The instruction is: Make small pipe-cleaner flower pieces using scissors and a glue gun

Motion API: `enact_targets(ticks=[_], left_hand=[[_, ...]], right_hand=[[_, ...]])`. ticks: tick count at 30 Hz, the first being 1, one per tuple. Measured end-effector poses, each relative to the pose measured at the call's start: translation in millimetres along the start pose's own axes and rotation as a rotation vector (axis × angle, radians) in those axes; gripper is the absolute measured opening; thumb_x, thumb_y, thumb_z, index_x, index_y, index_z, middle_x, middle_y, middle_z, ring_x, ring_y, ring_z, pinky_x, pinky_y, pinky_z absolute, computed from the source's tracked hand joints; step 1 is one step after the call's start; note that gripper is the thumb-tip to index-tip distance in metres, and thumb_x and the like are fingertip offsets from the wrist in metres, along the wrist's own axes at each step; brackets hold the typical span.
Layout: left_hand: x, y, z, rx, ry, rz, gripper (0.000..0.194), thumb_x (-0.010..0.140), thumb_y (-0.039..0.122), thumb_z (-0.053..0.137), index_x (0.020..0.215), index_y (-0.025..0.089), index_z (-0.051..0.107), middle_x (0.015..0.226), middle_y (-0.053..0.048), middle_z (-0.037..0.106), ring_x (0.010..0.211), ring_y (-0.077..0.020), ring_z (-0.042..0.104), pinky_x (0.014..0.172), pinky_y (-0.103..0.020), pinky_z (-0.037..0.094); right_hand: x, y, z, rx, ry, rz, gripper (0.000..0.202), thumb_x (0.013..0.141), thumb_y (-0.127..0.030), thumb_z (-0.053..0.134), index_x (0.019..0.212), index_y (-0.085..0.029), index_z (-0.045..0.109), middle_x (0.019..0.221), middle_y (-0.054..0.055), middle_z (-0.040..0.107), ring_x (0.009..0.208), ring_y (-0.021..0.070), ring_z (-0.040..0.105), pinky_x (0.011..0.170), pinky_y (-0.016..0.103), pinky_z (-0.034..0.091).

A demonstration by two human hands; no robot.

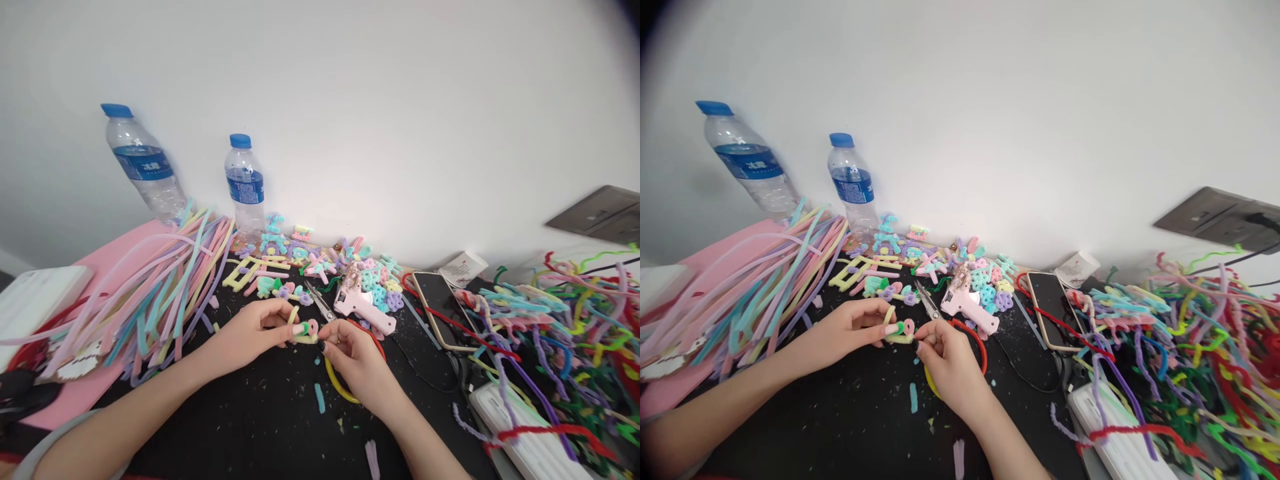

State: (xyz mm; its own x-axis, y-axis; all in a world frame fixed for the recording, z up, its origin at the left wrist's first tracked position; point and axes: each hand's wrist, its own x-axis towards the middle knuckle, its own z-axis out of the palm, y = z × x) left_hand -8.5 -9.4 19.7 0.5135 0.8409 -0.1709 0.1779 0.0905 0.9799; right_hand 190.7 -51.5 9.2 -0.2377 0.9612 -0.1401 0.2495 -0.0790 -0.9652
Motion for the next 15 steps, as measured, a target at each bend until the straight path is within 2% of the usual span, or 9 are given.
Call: enact_targets(ticks=[5, 9, 15], left_hand=[[-1.5, 4.5, -15.5, 0.215, -0.025, -0.087, 0.024, 0.077, 0.041, 0.059, 0.072, 0.017, 0.059, 0.069, 0.0, 0.058, 0.061, -0.0152, 0.057, 0.056, -0.024, 0.047], [-3.5, 0.6, -15.5, 0.239, -0.061, -0.203, 0.022, 0.073, 0.036, 0.063, 0.081, 0.018, 0.054, 0.064, 0.002, 0.06, 0.057, -0.0167, 0.061, 0.05, -0.024, 0.047], [-10.1, -1.2, -20.6, 0.339, -0.012, -0.19, 0.018, 0.074, 0.033, 0.059, 0.076, 0.02, 0.047, 0.059, 0.005, 0.058, 0.048, -0.0151, 0.06, 0.046, -0.022, 0.044]], right_hand=[[2.5, 3.1, -13.7, -0.161, 0.11, -0.055, 0.024, 0.081, -0.025, 0.055, 0.104, -0.018, 0.053, 0.066, -0.005, 0.043, 0.054, 0.0105, 0.04, 0.051, 0.023, 0.032], [3.1, 4.4, -20.9, -0.185, 0.192, -0.102, 0.022, 0.085, -0.027, 0.05, 0.104, -0.018, 0.054, 0.068, -0.003, 0.045, 0.057, 0.0115, 0.042, 0.055, 0.024, 0.034], [2.3, 4.7, -20.8, -0.169, 0.206, -0.103, 0.021, 0.086, -0.029, 0.048, 0.102, -0.017, 0.055, 0.064, -0.004, 0.044, 0.053, 0.0105, 0.041, 0.049, 0.022, 0.031]])
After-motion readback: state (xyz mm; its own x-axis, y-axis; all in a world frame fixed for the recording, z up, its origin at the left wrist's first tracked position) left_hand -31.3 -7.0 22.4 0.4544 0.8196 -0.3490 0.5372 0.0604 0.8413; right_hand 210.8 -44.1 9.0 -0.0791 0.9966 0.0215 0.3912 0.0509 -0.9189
